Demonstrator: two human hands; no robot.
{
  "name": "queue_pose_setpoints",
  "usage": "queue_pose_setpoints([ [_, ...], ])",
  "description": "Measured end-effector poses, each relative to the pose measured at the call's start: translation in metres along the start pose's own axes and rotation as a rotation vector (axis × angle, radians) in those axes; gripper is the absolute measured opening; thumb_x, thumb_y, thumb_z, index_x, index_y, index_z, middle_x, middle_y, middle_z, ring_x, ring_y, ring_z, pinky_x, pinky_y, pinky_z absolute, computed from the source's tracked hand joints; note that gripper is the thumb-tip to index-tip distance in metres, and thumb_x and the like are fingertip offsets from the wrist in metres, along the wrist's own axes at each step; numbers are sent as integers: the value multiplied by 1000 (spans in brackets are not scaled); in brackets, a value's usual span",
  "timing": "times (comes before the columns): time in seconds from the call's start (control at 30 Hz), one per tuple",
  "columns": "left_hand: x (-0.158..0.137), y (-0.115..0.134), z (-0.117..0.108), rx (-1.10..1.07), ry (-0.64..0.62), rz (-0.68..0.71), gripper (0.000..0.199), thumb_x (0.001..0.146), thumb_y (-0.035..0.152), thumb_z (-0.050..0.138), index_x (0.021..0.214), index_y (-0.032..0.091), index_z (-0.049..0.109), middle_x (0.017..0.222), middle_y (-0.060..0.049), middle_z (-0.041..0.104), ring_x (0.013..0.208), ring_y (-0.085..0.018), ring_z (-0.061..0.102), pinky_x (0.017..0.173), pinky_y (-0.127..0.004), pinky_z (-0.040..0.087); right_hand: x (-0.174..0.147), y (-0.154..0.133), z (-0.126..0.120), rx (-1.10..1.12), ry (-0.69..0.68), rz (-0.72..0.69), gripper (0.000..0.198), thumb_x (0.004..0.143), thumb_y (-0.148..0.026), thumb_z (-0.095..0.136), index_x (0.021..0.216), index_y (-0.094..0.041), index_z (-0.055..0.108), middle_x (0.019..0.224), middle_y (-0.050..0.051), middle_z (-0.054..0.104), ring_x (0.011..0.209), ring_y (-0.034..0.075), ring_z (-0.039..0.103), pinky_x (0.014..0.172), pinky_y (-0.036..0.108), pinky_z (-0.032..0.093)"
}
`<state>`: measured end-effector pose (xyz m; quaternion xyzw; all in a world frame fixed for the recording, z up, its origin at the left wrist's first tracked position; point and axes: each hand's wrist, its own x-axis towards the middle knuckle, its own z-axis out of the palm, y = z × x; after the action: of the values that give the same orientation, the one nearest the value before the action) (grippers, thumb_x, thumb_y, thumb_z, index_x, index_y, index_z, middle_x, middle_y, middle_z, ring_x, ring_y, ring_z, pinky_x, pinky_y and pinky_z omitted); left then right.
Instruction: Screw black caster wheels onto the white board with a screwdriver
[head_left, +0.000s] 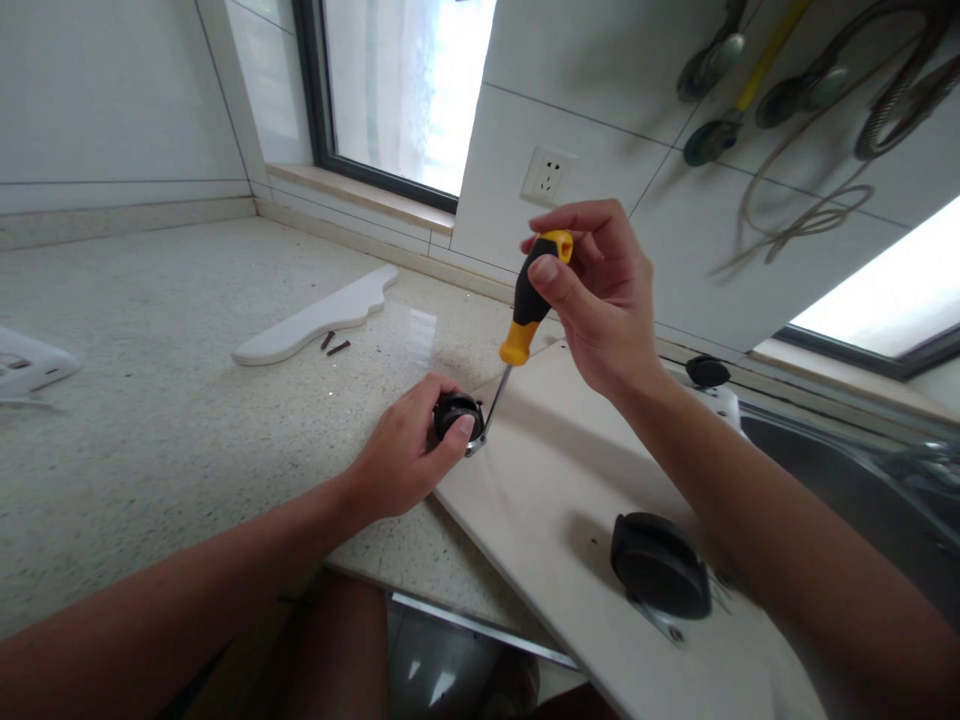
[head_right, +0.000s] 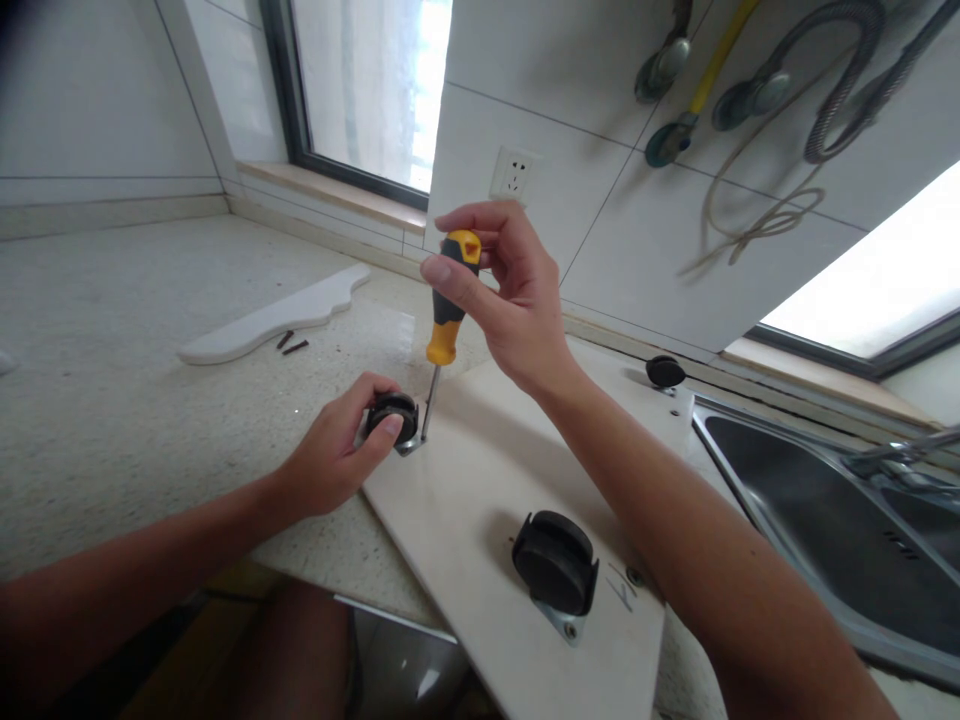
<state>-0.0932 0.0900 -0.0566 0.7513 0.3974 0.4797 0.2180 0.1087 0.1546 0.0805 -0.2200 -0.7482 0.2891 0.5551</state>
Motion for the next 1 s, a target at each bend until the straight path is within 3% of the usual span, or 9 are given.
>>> queue_pose_setpoints([
  [0.07, 0, 0, 0, 7, 2, -1, 18, 104, 38, 56, 112, 21, 58, 96, -5, 71, 86, -23, 67, 78, -39, 52, 1, -1, -2, 8, -7, 8, 21, 94, -42, 82, 112, -34, 75, 113, 2, 75, 106, 22, 73, 104, 43, 64],
  [0.17, 0, 0, 0, 10, 4, 0, 18, 104, 38, 56, 111, 22, 58, 95, -5, 71, 86, -23, 67, 78, -38, 53, 0, -2, -3, 111, -85, 104, 26, 107, -44, 60, 124, -33, 75, 120, 4, 79, 109, 23, 76, 103, 44, 64],
  [0.33, 0, 0, 0, 1, 6, 6, 18, 105, 38, 56, 113, 22, 58, 97, -5, 72, 88, -23, 68, 81, -40, 54, 0, 0, -1, -63, 35, 1, 28, 91, -49, 84, 117, -38, 82, 120, 2, 77, 112, 26, 71, 111, 47, 61],
  [0.5, 0, -2, 0, -20, -9, 54, 23, 107, 33, 55, 126, 21, 61, 112, -8, 74, 102, -25, 70, 90, -41, 54, -1, 1, -1, 117, -54, 94, 23, 101, -43, 71, 122, -39, 78, 121, 2, 79, 113, 27, 73, 108, 50, 62],
  [0.63, 1, -2, 0, -29, -40, 120, 27, 110, 29, 51, 133, 23, 65, 115, -7, 74, 107, -24, 70, 96, -40, 54, 0, 0, -1, 22, 37, 16, 21, 92, -44, 85, 111, -38, 80, 117, 1, 76, 113, 25, 71, 109, 47, 62],
  [0.77, 0, 0, -2, -37, -36, 118, 24, 110, 27, 50, 128, 22, 66, 113, -7, 75, 106, -24, 71, 95, -40, 55, -1, -1, 0, 96, -55, 85, 27, 101, -38, 71, 127, -32, 75, 119, 3, 77, 113, 23, 74, 110, 47, 62],
  [0.83, -1, 1, -1, -42, -34, 102, 22, 108, 27, 55, 127, 23, 65, 114, -7, 76, 107, -25, 72, 96, -41, 55, -2, 0, 0, 94, -83, 114, 28, 105, -41, 65, 130, -32, 72, 119, 4, 77, 116, 24, 74, 105, 45, 63],
  [0.93, -2, 3, 0, -60, -54, 53, 31, 97, 27, 68, 127, 24, 61, 116, -6, 76, 104, -25, 72, 96, -41, 55, -2, 4, 1, -13, -17, 9, 30, 95, -46, 80, 122, -33, 75, 109, 2, 73, 107, 21, 71, 97, 38, 63],
  [1.0, 0, 4, 0, -88, -73, -5, 36, 91, 25, 74, 125, 25, 60, 114, -4, 75, 101, -24, 73, 94, -40, 55, -2, 6, 0, 13, -35, -10, 37, 94, -43, 81, 128, -32, 74, 106, 2, 73, 99, 19, 72, 94, 37, 64],
])
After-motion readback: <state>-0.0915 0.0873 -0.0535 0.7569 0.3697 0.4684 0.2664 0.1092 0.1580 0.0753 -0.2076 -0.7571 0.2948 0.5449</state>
